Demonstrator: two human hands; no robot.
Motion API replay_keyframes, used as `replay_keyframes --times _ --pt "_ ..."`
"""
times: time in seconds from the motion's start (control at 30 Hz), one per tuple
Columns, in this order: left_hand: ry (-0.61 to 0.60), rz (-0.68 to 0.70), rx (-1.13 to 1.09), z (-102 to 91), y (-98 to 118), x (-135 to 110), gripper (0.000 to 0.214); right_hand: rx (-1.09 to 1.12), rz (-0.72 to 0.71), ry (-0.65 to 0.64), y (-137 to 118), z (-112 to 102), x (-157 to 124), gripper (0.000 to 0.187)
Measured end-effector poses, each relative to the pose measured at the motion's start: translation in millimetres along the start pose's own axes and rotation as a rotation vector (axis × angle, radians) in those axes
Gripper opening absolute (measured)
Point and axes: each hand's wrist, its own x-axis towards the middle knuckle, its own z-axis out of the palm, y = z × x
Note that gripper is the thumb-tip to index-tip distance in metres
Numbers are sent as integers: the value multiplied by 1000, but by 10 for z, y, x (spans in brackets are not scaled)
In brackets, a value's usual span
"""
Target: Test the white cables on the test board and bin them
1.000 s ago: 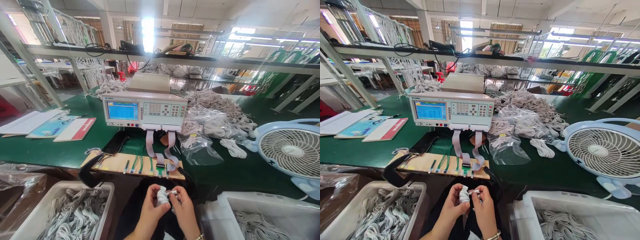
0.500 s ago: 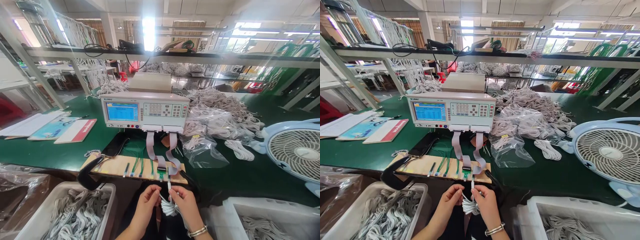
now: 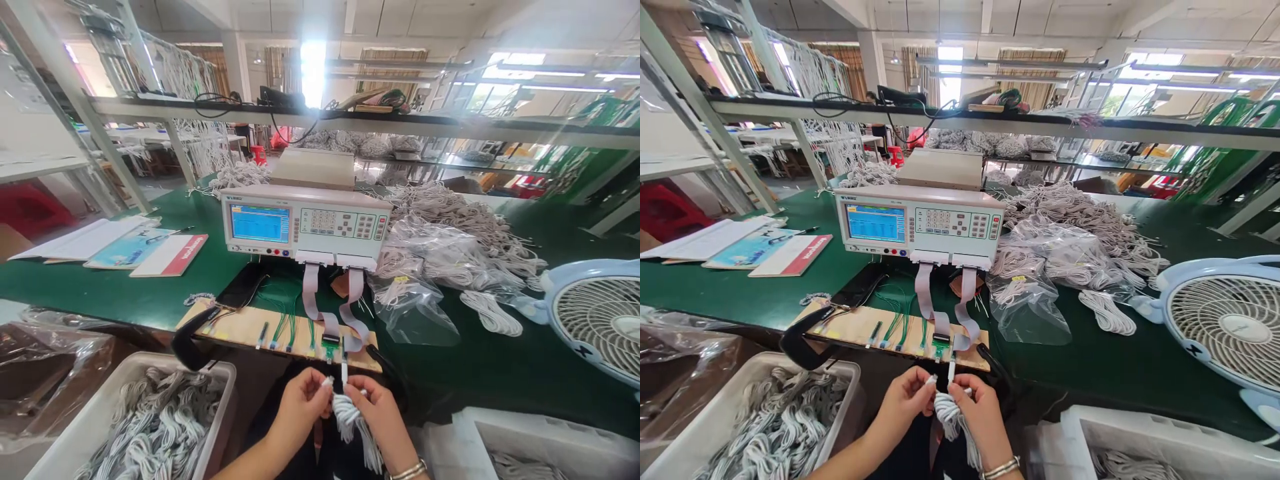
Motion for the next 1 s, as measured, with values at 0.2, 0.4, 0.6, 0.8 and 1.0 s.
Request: replay_keyframes --times 0.2,0.4,0.6,0.8,1.0 --pt "45 -237 -324 115 -47 152 30 -109 11 -3 22 -61 -53 30" --pt "96 -226 -416 151 -54 116 26 -65 -16 -16 44 -49 -54 26" --pt "172 -189 -574 246 -109 99 25 37 35 -64 127 -32 -30 27" --pt "50 -249 -516 100 -93 142 27 60 31 -96 92 11 39 24" --pt "-35 -280 -411 82 -45 276 45 -13 66 -189 -109 0 181 33"
